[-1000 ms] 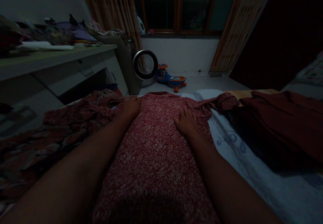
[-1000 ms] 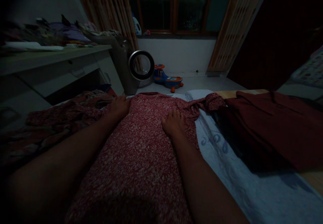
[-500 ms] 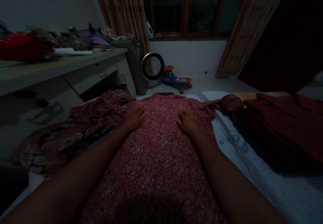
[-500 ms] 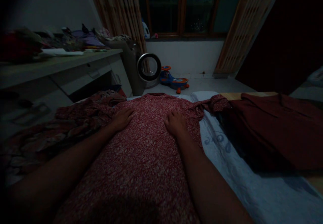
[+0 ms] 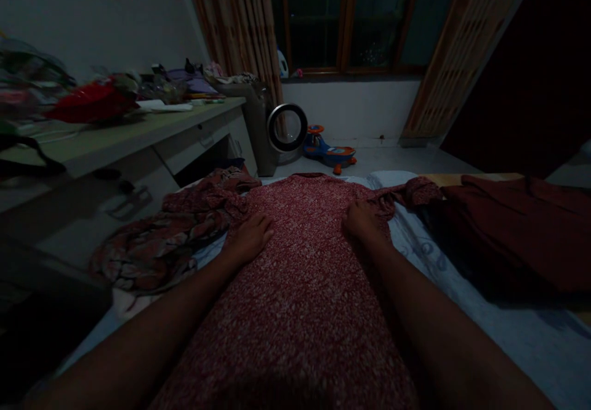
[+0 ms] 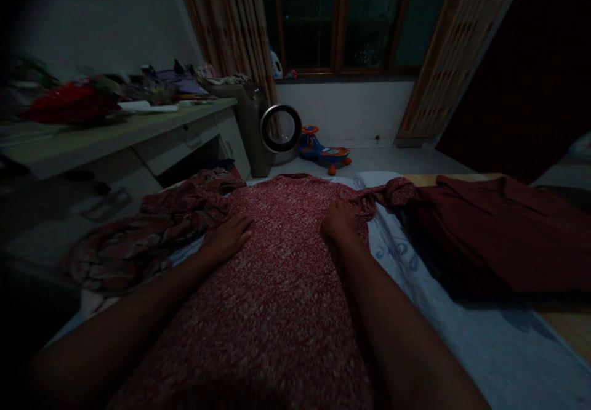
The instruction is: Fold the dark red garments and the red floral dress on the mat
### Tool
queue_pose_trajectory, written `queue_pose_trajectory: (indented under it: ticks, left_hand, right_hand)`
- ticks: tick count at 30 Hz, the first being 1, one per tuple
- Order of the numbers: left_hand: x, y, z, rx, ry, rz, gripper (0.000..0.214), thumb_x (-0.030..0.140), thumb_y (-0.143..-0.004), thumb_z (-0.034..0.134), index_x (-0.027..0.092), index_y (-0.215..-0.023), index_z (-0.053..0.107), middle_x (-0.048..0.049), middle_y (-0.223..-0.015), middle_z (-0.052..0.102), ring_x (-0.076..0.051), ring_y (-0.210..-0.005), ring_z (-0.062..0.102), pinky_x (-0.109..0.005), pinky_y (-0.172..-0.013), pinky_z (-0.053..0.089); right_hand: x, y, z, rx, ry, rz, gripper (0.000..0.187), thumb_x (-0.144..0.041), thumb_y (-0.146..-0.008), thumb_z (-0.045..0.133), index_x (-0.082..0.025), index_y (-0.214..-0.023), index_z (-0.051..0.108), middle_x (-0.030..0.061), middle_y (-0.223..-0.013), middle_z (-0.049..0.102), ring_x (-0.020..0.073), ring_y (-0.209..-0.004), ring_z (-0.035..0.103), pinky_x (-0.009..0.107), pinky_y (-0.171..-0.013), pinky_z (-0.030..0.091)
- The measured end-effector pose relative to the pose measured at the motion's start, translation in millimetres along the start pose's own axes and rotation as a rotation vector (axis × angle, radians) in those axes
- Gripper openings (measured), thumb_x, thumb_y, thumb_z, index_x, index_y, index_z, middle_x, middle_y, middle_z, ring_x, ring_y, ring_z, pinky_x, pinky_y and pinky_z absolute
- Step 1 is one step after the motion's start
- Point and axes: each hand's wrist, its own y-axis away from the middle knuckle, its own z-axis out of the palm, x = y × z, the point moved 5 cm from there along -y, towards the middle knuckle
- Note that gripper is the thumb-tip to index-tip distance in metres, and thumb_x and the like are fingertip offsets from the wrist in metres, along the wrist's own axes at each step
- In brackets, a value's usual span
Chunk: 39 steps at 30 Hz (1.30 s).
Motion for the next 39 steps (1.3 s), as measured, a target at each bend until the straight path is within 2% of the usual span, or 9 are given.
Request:
queue_pose_trajectory:
  ticks: [5,12,16,19,22,26,31,35,39]
  left_hand:
    - [-18.6,40.4,1.4,0.015,0.026,-0.053,0.048,0.042,-0.1,0.037,0.017,-0.138,0.05,-0.0122,-0.147,0.05,-0.026,-0.138,0.043,-0.044,-0.114,0.035]
    - [-31.0,90.0,-24.3,0.047,-0.062,-0.12,0.042,0.028,-0.097,0.037,0.015,-0.133,0.055,-0.0149,-0.14,0.056,-0.029,-0.133,0.048,-0.048,-0.111,0.038]
    - [13.2,107.7,-38.5,0.088,-0.042,-0.092,0.044,0.019,-0.094,0.039,0.016,-0.135,0.054,-0.0147,-0.145,0.051,-0.029,-0.137,0.044,-0.049,-0.114,0.035]
    - [52.4,121.2,-34.4,0.044,0.077,-0.036,0.044,0.028,-0.095,0.044,0.018,-0.137,0.052,-0.0123,-0.147,0.051,-0.027,-0.138,0.044,-0.047,-0.116,0.034]
    - [69.4,137.6,-25.5,0.018,0.153,-0.011,0.046,0.036,-0.098,0.042,0.019,-0.139,0.051,-0.0116,-0.149,0.049,-0.026,-0.139,0.044,-0.047,-0.117,0.034]
    - [56.0,159.3,-22.7,0.026,0.161,-0.023,0.047,0.037,-0.098,0.041,0.018,-0.139,0.051,-0.0122,-0.148,0.05,-0.025,-0.138,0.045,-0.046,-0.117,0.034]
    - [46.9,180.8,-42.2,0.01,0.08,-0.084,0.044,0.031,-0.097,0.039,0.013,-0.135,0.054,-0.0151,-0.144,0.054,-0.028,-0.135,0.047,-0.048,-0.116,0.034]
    - [93.3,181.6,-61.1,0.084,0.113,-0.135,0.042,0.022,-0.093,0.043,0.019,-0.134,0.054,-0.0117,-0.144,0.054,-0.026,-0.136,0.045,-0.049,-0.117,0.032]
    - [173.5,170.4,-57.9,0.03,0.258,0.013,0.044,0.029,-0.096,0.044,0.021,-0.139,0.05,-0.0104,-0.15,0.048,-0.025,-0.142,0.038,-0.05,-0.119,0.027]
  right_hand:
    - [-5.9,33.8,6.7,-0.036,-0.058,-0.199,0.039,-0.038,-0.098,0.042,-0.018,-0.128,0.057,0.0132,-0.14,0.054,0.0258,-0.128,0.047,0.04,-0.108,0.032]
    - [55.3,69.7,-20.5,0.038,0.082,0.024,0.034,-0.028,-0.097,0.04,-0.016,-0.122,0.06,0.0158,-0.136,0.057,0.03,-0.125,0.048,0.046,-0.104,0.033]
    - [15.2,103.2,-30.5,0.086,0.027,-0.035,0.032,-0.025,-0.095,0.042,-0.013,-0.118,0.061,0.018,-0.133,0.058,0.0301,-0.124,0.048,0.045,-0.105,0.034]
    - [-35.6,135.4,-20.4,0.021,-0.085,-0.256,0.037,-0.034,-0.096,0.046,-0.017,-0.127,0.057,0.014,-0.145,0.05,0.0274,-0.133,0.042,0.045,-0.112,0.028]
    - [-50.9,159.3,-12.0,-0.029,-0.143,-0.321,0.042,-0.037,-0.098,0.045,-0.018,-0.134,0.055,0.0127,-0.149,0.048,0.0252,-0.136,0.041,0.042,-0.114,0.028]
    - [-10.7,171.1,-20.8,0.011,-0.112,-0.222,0.039,-0.032,-0.098,0.044,-0.015,-0.13,0.058,0.0139,-0.14,0.056,0.0236,-0.129,0.049,0.036,-0.111,0.034]
    - [41.4,184.3,-42.8,0.01,-0.028,-0.106,0.035,-0.024,-0.096,0.043,-0.013,-0.125,0.061,0.0146,-0.132,0.06,0.0241,-0.122,0.054,0.036,-0.107,0.037]
    - [28.0,206.0,-54.6,0.038,0.028,0.034,0.033,-0.021,-0.096,0.042,-0.014,-0.12,0.063,0.0162,-0.132,0.059,0.0291,-0.123,0.05,0.044,-0.107,0.034]
    - [-39.8,237.6,-53.5,0.039,-0.119,-0.184,0.039,-0.026,-0.096,0.046,-0.016,-0.132,0.056,0.0137,-0.145,0.051,0.0267,-0.133,0.042,0.045,-0.113,0.029]
